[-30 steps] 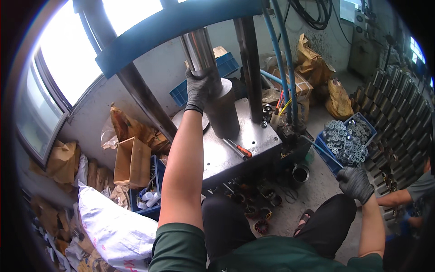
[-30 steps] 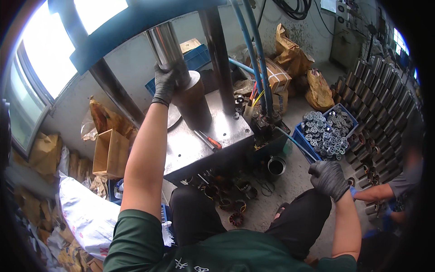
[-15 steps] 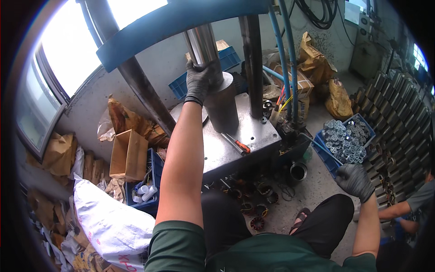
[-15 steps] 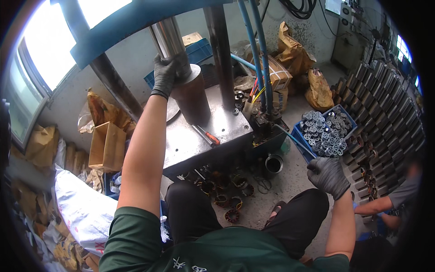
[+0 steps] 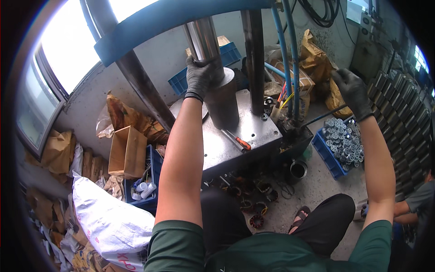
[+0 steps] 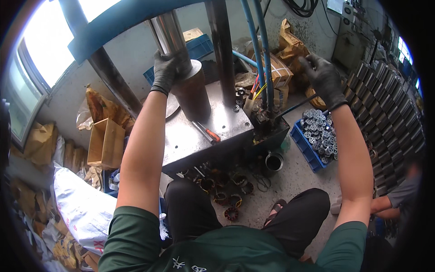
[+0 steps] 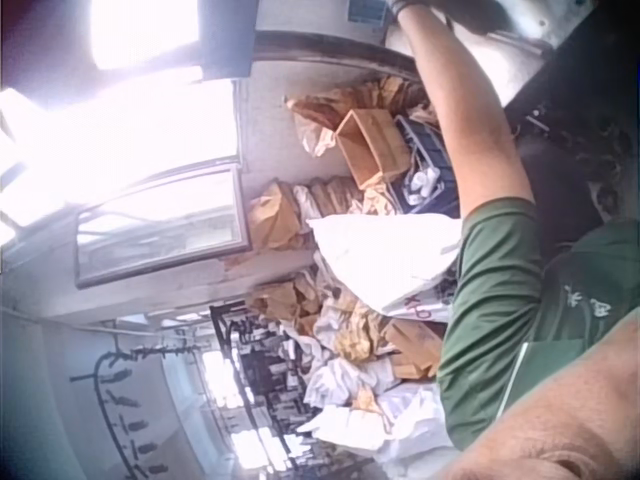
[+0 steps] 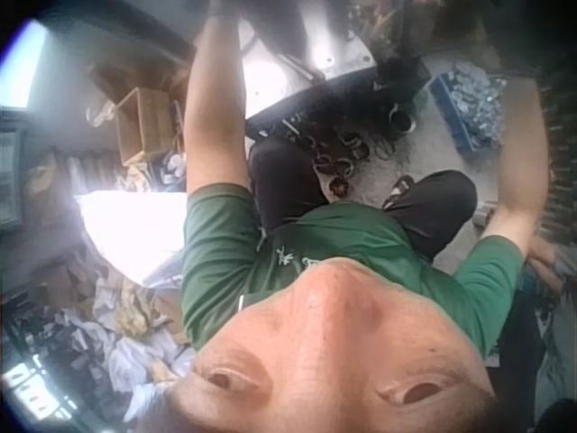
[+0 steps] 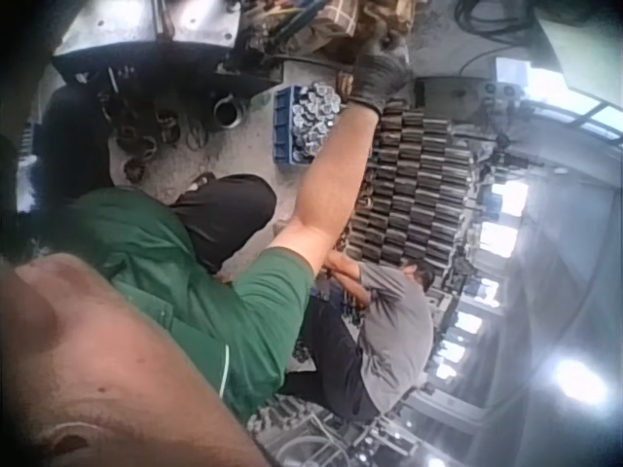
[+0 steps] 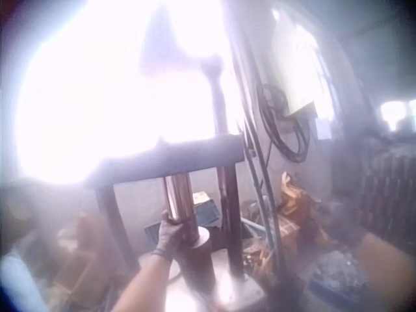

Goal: Assembling motor stator and housing components using a hydraulic press in a factory setting.

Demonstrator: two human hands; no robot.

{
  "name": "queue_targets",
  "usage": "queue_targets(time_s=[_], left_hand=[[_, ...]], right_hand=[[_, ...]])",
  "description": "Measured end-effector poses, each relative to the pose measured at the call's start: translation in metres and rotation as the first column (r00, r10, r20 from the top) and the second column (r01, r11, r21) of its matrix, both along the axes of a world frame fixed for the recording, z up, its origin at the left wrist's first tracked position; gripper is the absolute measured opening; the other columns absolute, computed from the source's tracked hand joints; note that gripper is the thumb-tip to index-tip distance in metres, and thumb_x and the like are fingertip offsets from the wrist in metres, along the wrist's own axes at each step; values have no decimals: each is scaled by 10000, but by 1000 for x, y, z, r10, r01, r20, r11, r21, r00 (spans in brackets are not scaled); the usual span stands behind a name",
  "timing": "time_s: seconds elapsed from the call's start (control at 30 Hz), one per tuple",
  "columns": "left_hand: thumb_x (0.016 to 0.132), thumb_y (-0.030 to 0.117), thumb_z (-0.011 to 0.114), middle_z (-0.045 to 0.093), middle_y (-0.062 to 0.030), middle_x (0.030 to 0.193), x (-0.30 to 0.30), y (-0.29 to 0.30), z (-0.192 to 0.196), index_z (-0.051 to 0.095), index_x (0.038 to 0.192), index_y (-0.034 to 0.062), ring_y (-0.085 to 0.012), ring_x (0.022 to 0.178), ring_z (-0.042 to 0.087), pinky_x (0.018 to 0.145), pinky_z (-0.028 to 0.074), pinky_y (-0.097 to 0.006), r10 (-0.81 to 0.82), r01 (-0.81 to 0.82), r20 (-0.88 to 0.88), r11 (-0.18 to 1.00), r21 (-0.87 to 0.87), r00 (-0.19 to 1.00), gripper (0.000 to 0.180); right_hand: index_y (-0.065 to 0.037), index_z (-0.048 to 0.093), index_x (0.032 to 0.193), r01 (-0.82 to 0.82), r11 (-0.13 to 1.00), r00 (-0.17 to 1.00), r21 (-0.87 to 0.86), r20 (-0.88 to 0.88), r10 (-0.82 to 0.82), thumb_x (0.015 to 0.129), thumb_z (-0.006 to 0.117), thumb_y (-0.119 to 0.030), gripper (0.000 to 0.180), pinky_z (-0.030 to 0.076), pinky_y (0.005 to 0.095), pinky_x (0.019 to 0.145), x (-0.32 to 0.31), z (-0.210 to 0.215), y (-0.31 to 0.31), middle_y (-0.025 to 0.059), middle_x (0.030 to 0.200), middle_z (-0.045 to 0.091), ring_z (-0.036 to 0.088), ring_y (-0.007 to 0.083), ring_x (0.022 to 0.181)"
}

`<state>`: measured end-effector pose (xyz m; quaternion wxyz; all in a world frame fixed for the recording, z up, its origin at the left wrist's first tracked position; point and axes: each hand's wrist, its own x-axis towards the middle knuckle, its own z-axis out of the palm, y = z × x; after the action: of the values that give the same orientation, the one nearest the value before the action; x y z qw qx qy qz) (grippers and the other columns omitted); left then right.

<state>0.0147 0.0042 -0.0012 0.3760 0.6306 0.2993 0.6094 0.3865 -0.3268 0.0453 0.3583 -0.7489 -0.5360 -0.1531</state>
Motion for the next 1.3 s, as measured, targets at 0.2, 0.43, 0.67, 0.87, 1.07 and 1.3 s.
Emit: queue_targets(time_s=[0.2,0.43,0.67,0.87,1.07,1.3], left_hand=[[674,373,930,704,-164,1229,-9,23,-12,472,1400,41,-272,1103,693,971,545,-361,-1,0,14,997,77,1000,921],[742,215,885,676,-168,1215,-4,18,-10,426,1406,33,-254,1088,686,952,570,-351,26,-24,-19,994,107,999,827],[711,322,942,681,-187,1242,-6,9,-2,417,1407,20,-277,1156,679,1006,540,-367,-37,38,-17,998,59,999,922],[718,316,950,649,-183,1289,-7,19,-5,402,1434,22,-275,1191,657,1030,528,-370,-18,17,7,993,120,1000,948],[726,331,949,646,-152,1249,-11,7,-3,414,1429,15,-246,1117,655,985,542,-365,-91,92,29,996,-4,995,938],[815,369,881,676,-111,1101,-13,8,-4,509,1325,3,-193,984,654,882,546,-341,-121,125,79,991,-50,990,729]], right_hand=[[-21,731,1190,-319,783,939,-535,-68,336,876,777,-209,369,566,395,849,12,-62,-118,168,1007,747,724,299,930],[-40,733,854,-340,718,940,-607,-207,270,822,726,-235,198,576,438,736,-49,-120,-195,183,823,714,714,372,792],[-13,706,835,-273,796,962,-541,-171,214,846,724,-234,223,535,469,696,-48,-114,-184,230,791,661,677,413,768],[1,687,833,-257,827,966,-499,-152,208,844,728,-200,206,520,473,677,-49,-115,-184,233,781,644,660,430,760],[-4,704,860,-234,821,972,-521,-117,203,875,718,-189,186,529,470,699,-54,-113,-185,232,819,667,670,429,799],[6,686,877,-264,857,964,-443,-98,246,859,727,-168,179,523,483,700,-47,-120,-186,244,827,654,662,443,807]])
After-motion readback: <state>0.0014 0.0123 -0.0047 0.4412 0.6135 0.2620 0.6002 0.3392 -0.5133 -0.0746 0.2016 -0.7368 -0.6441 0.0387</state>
